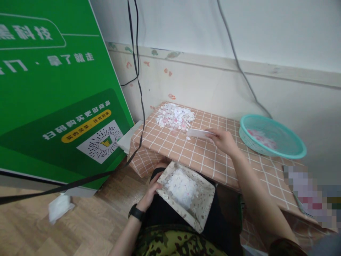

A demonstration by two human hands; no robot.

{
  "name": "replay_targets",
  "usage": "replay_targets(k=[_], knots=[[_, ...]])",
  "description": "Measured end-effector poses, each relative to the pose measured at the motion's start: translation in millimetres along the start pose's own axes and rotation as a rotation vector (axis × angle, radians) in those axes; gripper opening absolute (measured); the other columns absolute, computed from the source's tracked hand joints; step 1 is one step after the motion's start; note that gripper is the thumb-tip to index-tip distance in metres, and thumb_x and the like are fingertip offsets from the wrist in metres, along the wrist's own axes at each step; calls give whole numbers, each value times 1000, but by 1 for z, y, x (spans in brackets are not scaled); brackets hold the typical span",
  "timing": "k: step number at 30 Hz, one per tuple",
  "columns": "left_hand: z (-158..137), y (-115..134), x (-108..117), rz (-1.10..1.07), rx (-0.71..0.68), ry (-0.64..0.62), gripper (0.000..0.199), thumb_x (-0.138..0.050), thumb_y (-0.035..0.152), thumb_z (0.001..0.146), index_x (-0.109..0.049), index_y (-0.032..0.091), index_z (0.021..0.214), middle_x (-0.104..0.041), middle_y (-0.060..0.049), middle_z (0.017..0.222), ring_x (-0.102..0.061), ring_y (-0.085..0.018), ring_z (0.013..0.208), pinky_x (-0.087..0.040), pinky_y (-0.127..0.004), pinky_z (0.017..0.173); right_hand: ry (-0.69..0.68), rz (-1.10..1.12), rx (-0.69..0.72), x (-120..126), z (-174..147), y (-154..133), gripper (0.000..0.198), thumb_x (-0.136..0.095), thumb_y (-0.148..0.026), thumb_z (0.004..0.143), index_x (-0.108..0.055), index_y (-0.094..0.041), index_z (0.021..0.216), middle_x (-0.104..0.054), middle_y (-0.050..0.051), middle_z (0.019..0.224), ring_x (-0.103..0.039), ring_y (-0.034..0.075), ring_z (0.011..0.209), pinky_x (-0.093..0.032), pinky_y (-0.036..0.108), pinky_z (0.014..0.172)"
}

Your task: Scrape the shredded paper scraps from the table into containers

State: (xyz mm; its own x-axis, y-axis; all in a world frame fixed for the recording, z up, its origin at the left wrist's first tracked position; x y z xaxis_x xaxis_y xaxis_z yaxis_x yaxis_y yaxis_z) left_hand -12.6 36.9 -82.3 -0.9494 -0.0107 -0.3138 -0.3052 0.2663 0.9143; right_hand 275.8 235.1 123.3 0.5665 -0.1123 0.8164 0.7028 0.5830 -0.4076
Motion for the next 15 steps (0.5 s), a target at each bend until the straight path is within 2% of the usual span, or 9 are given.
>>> replay_targets(k=[3, 8, 15], knots=[[0, 1, -1, 5, -10, -22, 58, -52, 29, 71, -54, 23, 129, -65, -6, 109, -56, -29, 97, -43, -38, 82, -3, 25, -6, -2, -15, 2, 28, -51, -31, 88, -71, -24, 107, -73, 6, 101, -70, 24, 88, -53, 36, 77], [0, 1, -2, 4, -7, -18, 58, -54, 33, 72, -55, 22, 128, -66, -6, 109, -56, -30, 98, -43, -39, 82, -24, 54, -35, 9, -29, 5, 28, -53, -30, 88, -70, -24, 110, -70, 6, 111, -69, 25, 91, -53, 36, 78], [0, -3, 0, 3, 11, -3, 58, -54, 33, 73, -52, 23, 130, -65, -7, 114, -56, -31, 101, -44, -40, 81, 7, 64, -15, 14, -27, -2, 27, -52, -33, 90, -70, -26, 108, -73, 5, 105, -69, 25, 92, -53, 37, 79]])
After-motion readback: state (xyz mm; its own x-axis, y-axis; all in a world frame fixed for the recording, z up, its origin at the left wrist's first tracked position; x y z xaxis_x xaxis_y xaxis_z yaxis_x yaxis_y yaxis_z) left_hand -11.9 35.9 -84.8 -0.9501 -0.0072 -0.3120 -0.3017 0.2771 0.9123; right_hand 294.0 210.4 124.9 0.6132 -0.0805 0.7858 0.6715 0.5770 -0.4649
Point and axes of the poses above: each hand's wrist, its own z-axis towards the middle knuckle, its own x-axis out of the back of the hand, y = z × x, the point moved 3 cm from there along z, towards the middle knuckle
